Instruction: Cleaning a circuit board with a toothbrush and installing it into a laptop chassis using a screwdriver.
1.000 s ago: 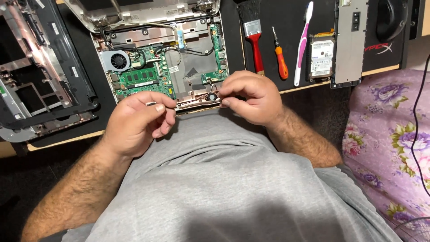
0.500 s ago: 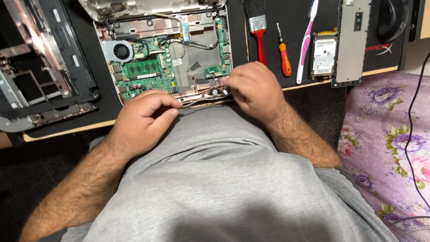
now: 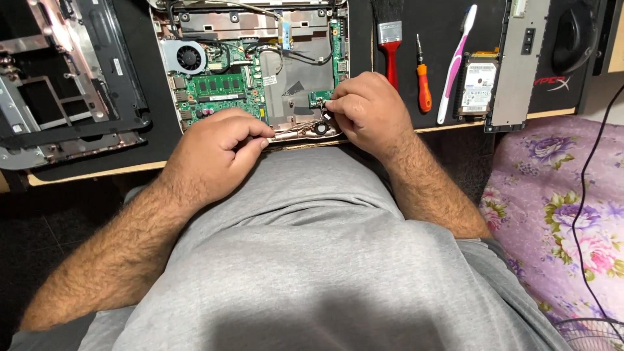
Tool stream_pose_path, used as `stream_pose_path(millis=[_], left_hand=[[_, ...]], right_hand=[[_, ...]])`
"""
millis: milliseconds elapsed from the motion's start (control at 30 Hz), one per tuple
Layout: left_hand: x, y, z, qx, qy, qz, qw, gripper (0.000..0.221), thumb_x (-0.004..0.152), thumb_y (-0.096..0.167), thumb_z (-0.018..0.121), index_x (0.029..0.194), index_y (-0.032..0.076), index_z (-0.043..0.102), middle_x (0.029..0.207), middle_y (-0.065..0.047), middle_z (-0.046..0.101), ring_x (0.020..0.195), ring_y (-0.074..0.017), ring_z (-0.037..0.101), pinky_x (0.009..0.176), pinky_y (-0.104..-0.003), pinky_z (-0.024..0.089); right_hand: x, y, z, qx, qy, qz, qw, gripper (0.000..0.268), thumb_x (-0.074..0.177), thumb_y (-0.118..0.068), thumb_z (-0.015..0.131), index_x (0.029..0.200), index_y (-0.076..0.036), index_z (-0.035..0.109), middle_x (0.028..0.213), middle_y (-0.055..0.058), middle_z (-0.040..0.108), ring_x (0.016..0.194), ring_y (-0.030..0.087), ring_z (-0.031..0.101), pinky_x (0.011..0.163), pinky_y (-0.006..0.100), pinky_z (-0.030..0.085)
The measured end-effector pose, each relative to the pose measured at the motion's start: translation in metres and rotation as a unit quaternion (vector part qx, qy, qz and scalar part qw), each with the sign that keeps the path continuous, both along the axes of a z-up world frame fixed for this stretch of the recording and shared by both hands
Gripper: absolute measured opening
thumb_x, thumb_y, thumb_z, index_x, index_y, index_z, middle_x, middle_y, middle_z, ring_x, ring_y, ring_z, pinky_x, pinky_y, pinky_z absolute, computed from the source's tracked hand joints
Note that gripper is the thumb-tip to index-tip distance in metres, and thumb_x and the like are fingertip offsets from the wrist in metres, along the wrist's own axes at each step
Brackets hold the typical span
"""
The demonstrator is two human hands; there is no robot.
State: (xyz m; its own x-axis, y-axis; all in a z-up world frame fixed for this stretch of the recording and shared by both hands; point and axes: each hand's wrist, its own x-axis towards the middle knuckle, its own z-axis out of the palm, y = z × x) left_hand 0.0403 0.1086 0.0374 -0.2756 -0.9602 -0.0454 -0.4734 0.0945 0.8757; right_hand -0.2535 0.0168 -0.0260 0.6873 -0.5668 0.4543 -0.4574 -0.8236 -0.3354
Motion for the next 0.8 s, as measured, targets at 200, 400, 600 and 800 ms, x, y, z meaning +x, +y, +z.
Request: stream_pose_path(millis=[200,400,600,800], left_hand=[[-0.002,-0.004,0.001,0.008,-0.001,-0.009,1.0,0.01,0.095,0.007,0.068,0.103,0.01,0.075,0.097,-0.009,0.074,0.092,-0.0309,0.072,0.083,-0.042,0.057],[-0.002,-0.005,-0.002,0.011,-0.002,-0.009,1.0,0.01,0.096,0.008,0.068,0.103,0.012,0.075,0.096,-0.007,0.074,0.093,-0.029,0.072,0.084,-0.04,0.057],[0.0,-0.003,-0.001,0.007,0.002,-0.006,1.0,0.01,0.097,0.007,0.068,0.103,0.011,0.075,0.096,-0.008,0.074,0.093,-0.0292,0.072,0.084,-0.041,0.057],[-0.002,-0.002,0.004,0.016,-0.001,-0.012,1.0,0.01,0.096,0.008,0.068,0.102,0.012,0.075,0.097,-0.007,0.074,0.092,-0.0289,0.072,0.083,-0.04,0.057]], right_hand=[[-0.006,0.0,-0.007,0.02,0.0,-0.011,1.0,0.014,0.091,-0.004,0.075,0.089,-0.017,0.072,0.098,-0.004,0.069,0.089,0.02,0.067,0.076,0.036,0.057],[-0.001,-0.001,0.007,0.041,-0.005,-0.007,0.999,0.016,0.086,0.001,0.077,0.087,-0.015,0.073,0.096,-0.002,0.068,0.086,0.021,0.067,0.076,0.036,0.058],[0.001,0.001,0.005,0.071,-0.041,-0.011,0.997,0.017,0.088,0.003,0.074,0.088,-0.015,0.073,0.096,-0.001,0.069,0.084,0.023,0.067,0.073,0.037,0.058],[0.001,-0.001,0.004,0.09,-0.058,-0.014,0.994,0.018,0.09,0.003,0.075,0.087,-0.015,0.075,0.094,-0.001,0.07,0.082,0.024,0.067,0.073,0.035,0.058]])
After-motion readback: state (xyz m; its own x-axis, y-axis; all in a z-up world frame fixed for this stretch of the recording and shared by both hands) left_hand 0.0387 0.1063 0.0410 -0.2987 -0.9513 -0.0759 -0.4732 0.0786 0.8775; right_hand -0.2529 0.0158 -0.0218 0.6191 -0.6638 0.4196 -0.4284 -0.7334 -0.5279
